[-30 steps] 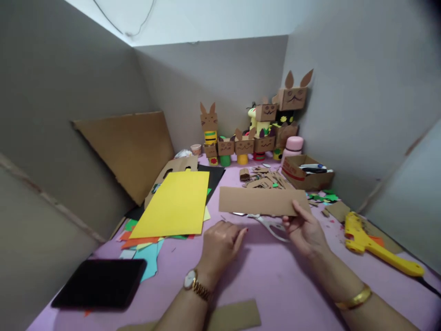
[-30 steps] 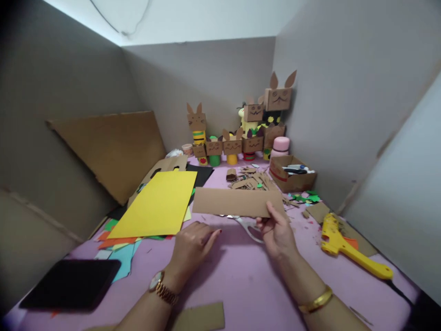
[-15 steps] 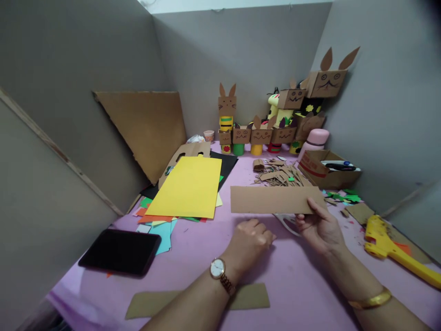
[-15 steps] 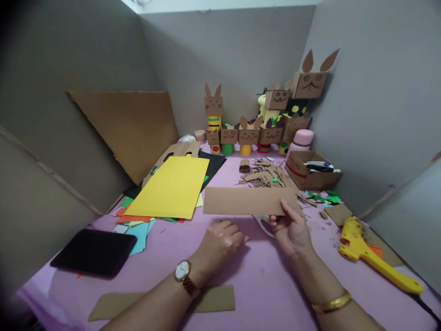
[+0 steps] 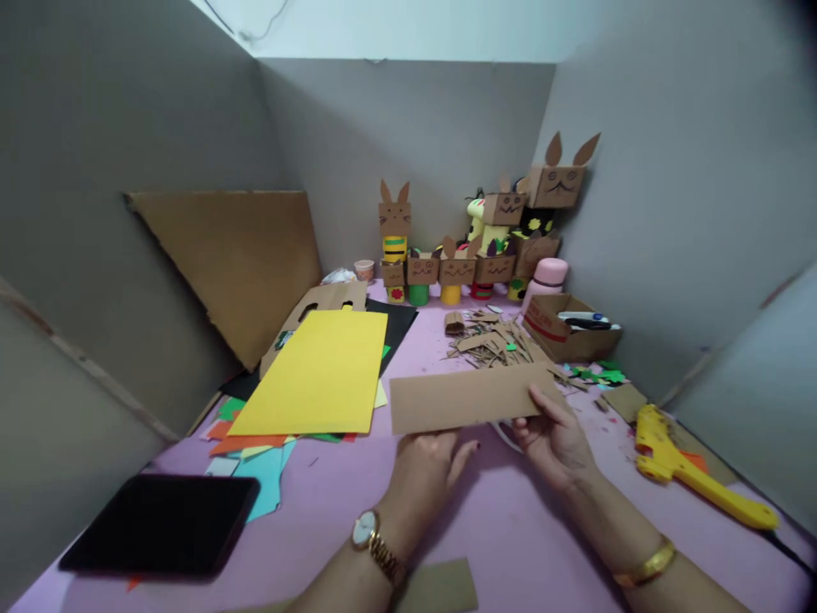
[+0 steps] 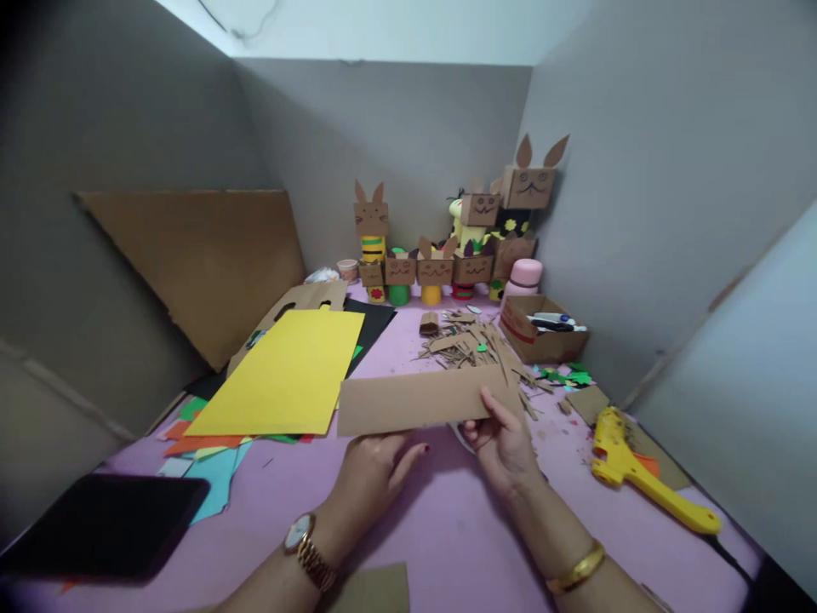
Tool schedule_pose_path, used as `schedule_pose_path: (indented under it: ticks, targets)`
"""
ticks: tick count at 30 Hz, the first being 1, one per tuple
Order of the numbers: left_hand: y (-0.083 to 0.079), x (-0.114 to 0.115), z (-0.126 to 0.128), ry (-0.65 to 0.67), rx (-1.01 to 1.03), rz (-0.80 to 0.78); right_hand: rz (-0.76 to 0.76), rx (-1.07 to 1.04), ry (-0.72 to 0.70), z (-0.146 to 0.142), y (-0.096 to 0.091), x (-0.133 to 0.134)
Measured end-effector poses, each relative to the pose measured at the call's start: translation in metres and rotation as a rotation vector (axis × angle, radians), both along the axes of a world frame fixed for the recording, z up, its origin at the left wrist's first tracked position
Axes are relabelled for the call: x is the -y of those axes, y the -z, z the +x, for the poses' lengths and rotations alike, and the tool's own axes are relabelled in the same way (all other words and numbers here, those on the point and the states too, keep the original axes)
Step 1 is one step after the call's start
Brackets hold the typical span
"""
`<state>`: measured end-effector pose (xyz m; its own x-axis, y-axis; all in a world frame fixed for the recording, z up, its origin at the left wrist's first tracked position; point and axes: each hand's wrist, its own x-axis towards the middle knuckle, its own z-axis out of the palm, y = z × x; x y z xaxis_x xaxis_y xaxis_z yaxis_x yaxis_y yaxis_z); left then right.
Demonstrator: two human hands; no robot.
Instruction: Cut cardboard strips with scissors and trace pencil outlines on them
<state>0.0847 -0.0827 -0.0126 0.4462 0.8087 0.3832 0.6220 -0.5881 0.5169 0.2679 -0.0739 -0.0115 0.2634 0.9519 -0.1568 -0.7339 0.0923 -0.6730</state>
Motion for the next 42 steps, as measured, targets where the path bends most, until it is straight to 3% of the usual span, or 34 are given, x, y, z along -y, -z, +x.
schedule_pose_path:
  ticks: [13, 18, 23, 26, 29, 32, 33, 36, 38, 42]
  targets:
    - [0.003, -0.002, 0.009, -0.02, 0.668, -0.539, 0.083, 0.062, -0.101, -0.02, -0.001, 0.005]
    - [0.002, -0.004, 0.009, -0.044, 0.764, -0.646, 0.108, 0.156, -0.188, -0.027, 0.001, 0.01]
    - [0.005, -0.008, 0.01, -0.032, 0.732, -0.664, 0.112, 0.204, -0.208, -0.029, 0.001, 0.012]
    - [-0.003, -0.007, 0.009, 0.009, 0.639, -0.652, 0.095, 0.191, -0.196, -0.027, 0.002, 0.011]
    - [-0.02, 0.001, -0.002, 0.098, 0.476, -0.645, 0.08, 0.168, -0.181, -0.023, 0.003, 0.008]
    - [-0.036, 0.02, -0.019, 0.139, 0.18, -0.605, 0.069, 0.143, -0.17, -0.02, 0.005, 0.005]
    - [-0.038, 0.028, -0.025, 0.131, -0.115, -0.545, 0.068, 0.135, -0.168, -0.019, 0.005, 0.005]
    - [-0.033, 0.048, -0.035, 0.093, -0.658, -0.432, 0.068, 0.11, -0.17, -0.018, 0.006, 0.005]
    - [-0.025, 0.056, -0.037, 0.091, -0.772, -0.364, 0.067, 0.097, -0.174, -0.018, 0.005, 0.006]
    - [-0.02, 0.059, -0.033, 0.123, -0.812, -0.33, 0.069, 0.084, -0.184, -0.018, 0.005, 0.008]
